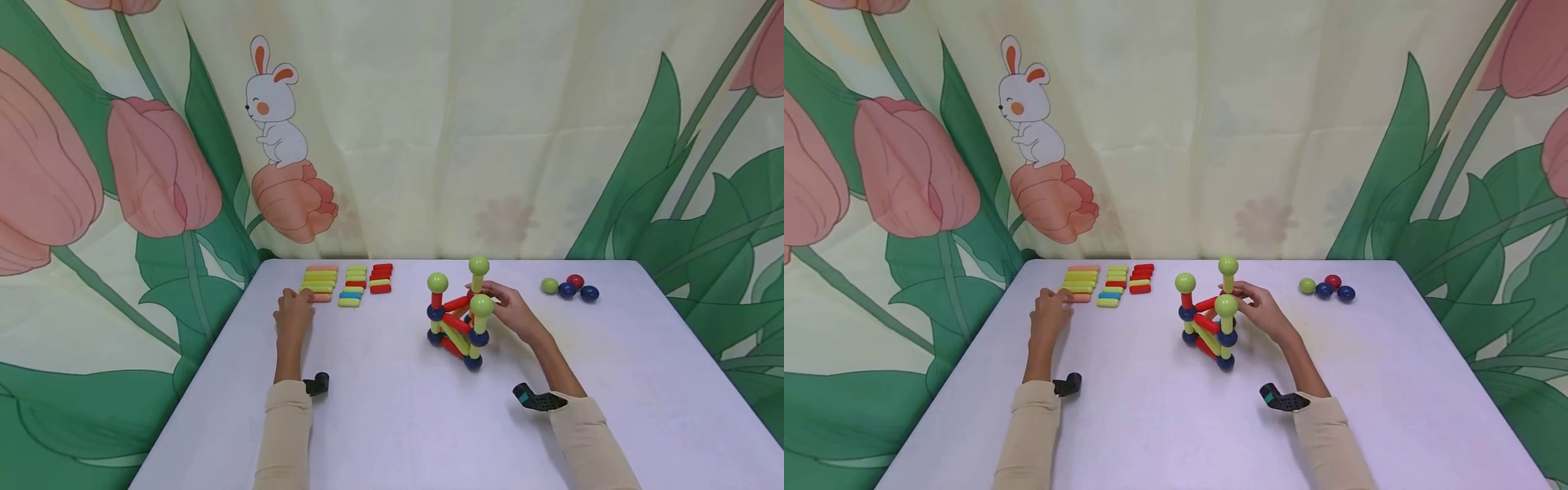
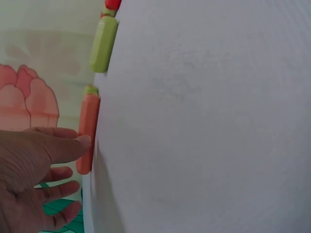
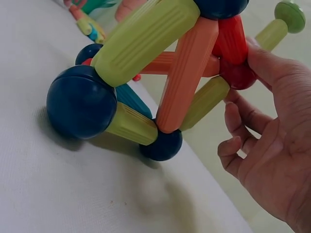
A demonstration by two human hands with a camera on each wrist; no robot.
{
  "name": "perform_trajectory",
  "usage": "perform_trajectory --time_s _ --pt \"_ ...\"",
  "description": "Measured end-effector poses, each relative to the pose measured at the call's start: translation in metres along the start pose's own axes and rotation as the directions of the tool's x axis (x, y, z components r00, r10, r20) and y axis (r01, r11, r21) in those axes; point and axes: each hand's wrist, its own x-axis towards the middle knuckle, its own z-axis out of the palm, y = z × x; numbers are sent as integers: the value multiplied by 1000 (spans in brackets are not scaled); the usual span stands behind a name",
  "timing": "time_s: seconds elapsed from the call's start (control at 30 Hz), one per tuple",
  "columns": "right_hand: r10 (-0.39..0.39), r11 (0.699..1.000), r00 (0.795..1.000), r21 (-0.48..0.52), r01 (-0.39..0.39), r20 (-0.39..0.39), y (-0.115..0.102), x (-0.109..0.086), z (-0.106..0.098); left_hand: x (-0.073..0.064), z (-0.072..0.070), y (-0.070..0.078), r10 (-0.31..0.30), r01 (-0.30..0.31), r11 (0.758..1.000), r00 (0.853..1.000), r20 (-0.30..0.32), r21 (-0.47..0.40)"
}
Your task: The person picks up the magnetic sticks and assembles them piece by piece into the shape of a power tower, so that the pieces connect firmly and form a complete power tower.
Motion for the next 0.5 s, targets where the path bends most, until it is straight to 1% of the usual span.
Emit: perform_trajectory --time_s 0.13,0.2,0.27,0.37,0.43,0.5 --pt "2 1000 1000 5 -2 -6 0 -2 0 2 1 -2 3 -2 1000 999 33 -29" --pt "2 1000 1000 20 -2 -6 1 -3 1 4 2 -5 23 -23 1000 998 55 -4" --pt "1 1000 1000 24 -1 -7 1 -4 2 6 3 -7 39 -39 999 997 66 0" --pt "1 999 1000 33 -1 -8 -1 -4 3 8 2 -7 42 -44 999 997 63 16" --pt "2 999 1000 34 -2 -9 -1 -4 3 9 0 -7 47 -48 998 998 50 26" --pt "5 999 1000 35 -5 -11 -2 -4 3 10 -1 -8 63 -66 996 997 40 66"
